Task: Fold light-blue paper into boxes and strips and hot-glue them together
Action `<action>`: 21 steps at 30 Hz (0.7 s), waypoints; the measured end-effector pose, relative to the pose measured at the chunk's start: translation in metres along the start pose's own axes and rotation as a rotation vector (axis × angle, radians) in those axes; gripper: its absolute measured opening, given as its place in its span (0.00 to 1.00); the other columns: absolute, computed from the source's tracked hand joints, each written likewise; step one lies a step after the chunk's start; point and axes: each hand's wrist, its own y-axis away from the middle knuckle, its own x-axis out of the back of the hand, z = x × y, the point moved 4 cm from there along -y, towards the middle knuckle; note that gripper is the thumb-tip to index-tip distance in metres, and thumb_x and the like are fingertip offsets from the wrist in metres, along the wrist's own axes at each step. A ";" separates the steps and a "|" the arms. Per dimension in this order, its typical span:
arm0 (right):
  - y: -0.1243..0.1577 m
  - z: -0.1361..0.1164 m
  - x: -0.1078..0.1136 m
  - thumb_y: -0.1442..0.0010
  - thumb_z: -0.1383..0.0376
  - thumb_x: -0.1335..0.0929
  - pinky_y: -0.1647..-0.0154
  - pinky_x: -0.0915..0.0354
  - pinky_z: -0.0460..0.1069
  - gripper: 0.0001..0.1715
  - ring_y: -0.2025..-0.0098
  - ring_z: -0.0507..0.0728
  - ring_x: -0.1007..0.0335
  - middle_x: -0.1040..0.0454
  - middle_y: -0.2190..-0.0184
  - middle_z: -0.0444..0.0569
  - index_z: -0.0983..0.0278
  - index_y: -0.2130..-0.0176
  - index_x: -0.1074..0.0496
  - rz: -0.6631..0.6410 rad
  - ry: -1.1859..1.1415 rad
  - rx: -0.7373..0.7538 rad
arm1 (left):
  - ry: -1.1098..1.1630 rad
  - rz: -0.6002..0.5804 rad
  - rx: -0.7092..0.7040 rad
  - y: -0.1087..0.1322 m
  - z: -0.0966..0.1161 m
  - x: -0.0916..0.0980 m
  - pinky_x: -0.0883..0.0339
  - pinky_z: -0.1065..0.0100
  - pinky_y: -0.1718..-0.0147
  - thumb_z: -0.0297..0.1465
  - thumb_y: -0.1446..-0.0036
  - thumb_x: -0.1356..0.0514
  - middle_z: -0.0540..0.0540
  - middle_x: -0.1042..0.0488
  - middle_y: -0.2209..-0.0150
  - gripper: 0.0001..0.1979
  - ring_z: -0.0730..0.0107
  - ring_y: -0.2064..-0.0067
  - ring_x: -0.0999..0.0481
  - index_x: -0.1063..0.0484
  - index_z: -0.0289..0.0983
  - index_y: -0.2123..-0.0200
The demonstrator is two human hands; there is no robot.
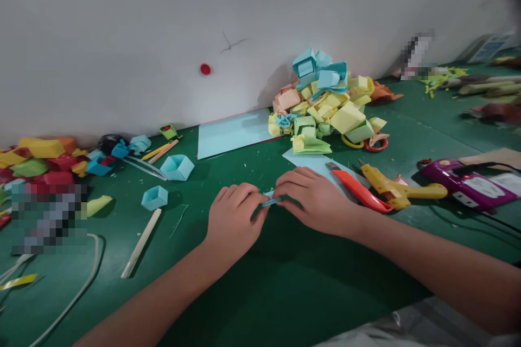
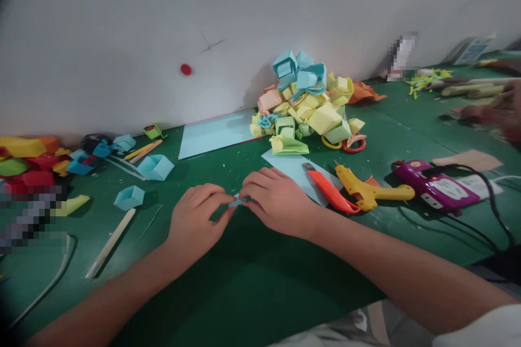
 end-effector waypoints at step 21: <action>0.004 0.004 -0.017 0.36 0.71 0.30 0.49 0.39 0.57 0.06 0.57 0.60 0.32 0.23 0.63 0.49 0.63 0.62 0.22 -0.397 -0.122 -0.258 | 0.287 -0.434 0.128 0.012 0.002 -0.029 0.34 0.58 0.60 0.29 0.33 0.43 0.45 0.24 0.59 0.05 0.60 0.59 0.28 0.26 0.39 0.60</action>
